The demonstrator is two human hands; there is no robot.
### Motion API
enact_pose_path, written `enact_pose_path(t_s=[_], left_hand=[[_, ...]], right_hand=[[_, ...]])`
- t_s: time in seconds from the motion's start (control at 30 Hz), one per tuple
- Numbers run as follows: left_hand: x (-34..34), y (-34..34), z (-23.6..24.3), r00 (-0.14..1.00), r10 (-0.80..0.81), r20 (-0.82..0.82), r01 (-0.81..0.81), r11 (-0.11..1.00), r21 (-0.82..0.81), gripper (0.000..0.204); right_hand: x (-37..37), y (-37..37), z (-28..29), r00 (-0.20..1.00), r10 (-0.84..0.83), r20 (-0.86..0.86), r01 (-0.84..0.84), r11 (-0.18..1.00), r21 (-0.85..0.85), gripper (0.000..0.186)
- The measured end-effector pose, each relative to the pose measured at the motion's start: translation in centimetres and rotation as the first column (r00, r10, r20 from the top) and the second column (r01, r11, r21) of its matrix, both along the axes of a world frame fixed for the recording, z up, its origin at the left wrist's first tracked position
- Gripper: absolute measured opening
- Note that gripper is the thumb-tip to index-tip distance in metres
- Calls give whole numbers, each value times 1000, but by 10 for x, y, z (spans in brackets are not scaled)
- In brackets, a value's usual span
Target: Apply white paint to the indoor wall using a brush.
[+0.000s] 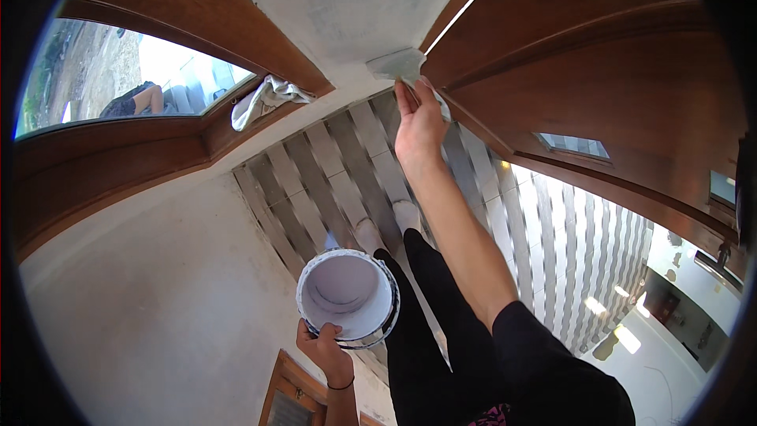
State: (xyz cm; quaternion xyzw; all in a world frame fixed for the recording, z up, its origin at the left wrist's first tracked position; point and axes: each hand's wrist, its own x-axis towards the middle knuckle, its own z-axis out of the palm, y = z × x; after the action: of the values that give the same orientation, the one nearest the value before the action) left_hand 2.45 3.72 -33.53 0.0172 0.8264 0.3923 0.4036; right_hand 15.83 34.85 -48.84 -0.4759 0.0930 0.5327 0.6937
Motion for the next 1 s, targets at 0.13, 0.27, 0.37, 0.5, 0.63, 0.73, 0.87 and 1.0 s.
enact_pose_path(t_s=[0.13, 0.27, 0.37, 0.5, 0.63, 0.73, 0.87, 1.0], left_hand=[[5, 10, 12, 1000, -18, 6, 18, 1000, -21, 34], [8, 13, 12, 999, 2, 40, -3, 1000, 25, 34], [10, 15, 7, 999, 4, 44, -6, 998, 55, 32], [18, 26, 3, 998, 54, 36, -58, 991, 121, 18], [21, 33, 12, 998, 51, 46, -55, 995, 85, 20], [14, 23, 11, 999, -17, 47, 16, 1000, 19, 33], [17, 30, 16, 998, 17, 56, -14, 999, -45, 36], [11, 26, 12, 1000, 1, 32, 0, 1000, -30, 37]], right_hand=[[3, -16, 81, 997, 75, -8, -71, 965, 251, 24], [20, -27, 149, 984, 143, 103, -175, 877, 447, 37], [25, -26, 153, 968, 181, 174, -249, 783, 570, 44], [22, -23, 114, 955, 194, 224, -285, 810, 512, 43], [14, -33, 62, 975, 176, 132, -215, 895, 391, 35], [8, -40, 14, 984, 172, 46, -178, 946, 270, 31], [18, -44, -42, 994, 105, -37, -103, 994, 47, 30], [21, -33, -40, 994, 103, 44, -103, 995, -4, 27]])
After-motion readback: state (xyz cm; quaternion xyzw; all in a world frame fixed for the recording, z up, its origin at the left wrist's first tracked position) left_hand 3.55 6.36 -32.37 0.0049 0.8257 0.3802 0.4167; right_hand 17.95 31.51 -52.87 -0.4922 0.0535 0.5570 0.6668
